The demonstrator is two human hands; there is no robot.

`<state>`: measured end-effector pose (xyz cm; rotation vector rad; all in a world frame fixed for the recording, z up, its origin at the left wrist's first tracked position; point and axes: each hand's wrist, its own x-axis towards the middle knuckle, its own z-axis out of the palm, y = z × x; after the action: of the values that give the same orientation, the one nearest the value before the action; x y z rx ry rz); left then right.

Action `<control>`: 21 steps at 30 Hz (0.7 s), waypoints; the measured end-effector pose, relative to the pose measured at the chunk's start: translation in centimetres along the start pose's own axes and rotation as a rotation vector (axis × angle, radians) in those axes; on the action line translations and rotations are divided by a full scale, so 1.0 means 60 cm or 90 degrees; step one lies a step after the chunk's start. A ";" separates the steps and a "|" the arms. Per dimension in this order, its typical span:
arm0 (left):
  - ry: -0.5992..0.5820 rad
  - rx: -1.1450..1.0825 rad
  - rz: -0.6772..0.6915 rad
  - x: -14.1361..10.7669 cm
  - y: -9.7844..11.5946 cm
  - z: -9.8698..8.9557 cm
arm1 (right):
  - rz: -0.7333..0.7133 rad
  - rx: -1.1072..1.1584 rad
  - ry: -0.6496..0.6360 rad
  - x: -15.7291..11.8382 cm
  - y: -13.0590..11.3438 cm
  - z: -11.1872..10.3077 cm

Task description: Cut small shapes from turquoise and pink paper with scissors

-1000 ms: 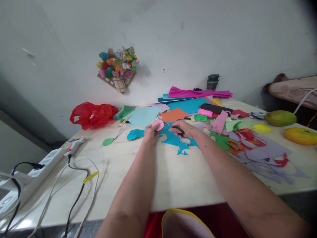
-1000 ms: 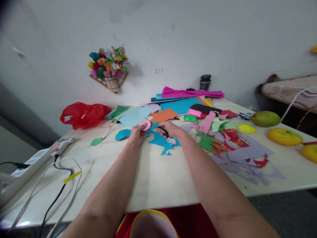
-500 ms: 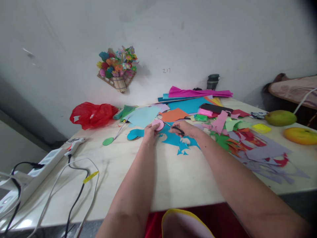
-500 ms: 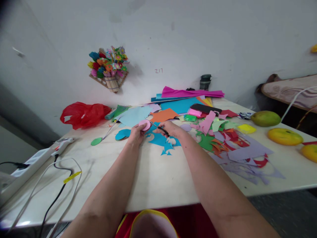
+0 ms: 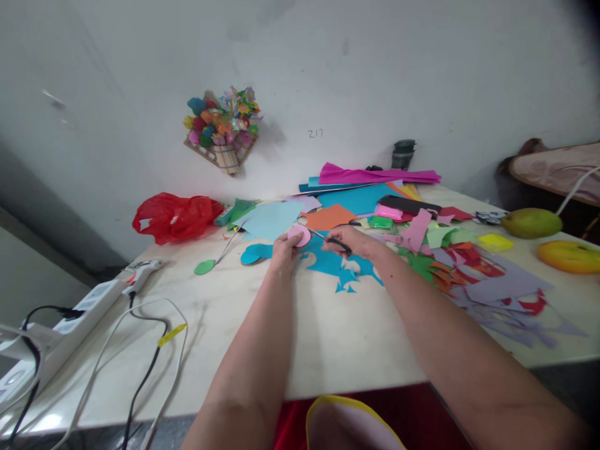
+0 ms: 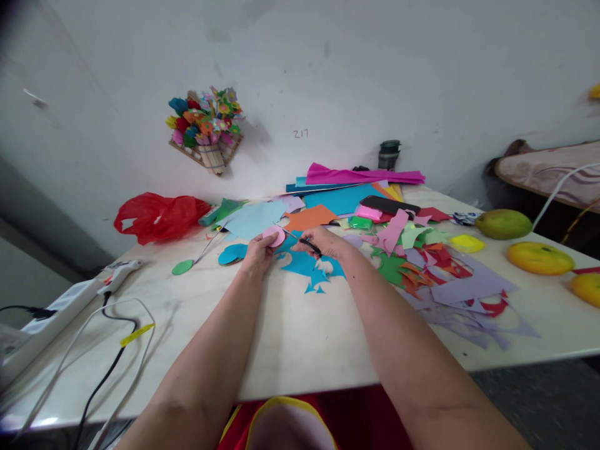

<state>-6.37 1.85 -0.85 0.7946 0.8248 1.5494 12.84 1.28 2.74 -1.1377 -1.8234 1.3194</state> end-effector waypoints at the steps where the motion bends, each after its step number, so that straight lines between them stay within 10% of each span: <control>1: 0.000 0.000 -0.001 0.000 0.000 0.000 | 0.000 -0.003 -0.001 -0.001 -0.002 -0.001; 21: -0.058 0.016 -0.015 -0.006 0.005 0.001 | -0.029 0.018 -0.102 -0.014 -0.002 -0.019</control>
<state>-6.46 1.48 -0.56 0.8643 0.7857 1.4747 14.17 1.01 3.22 -0.9956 -1.9261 1.4404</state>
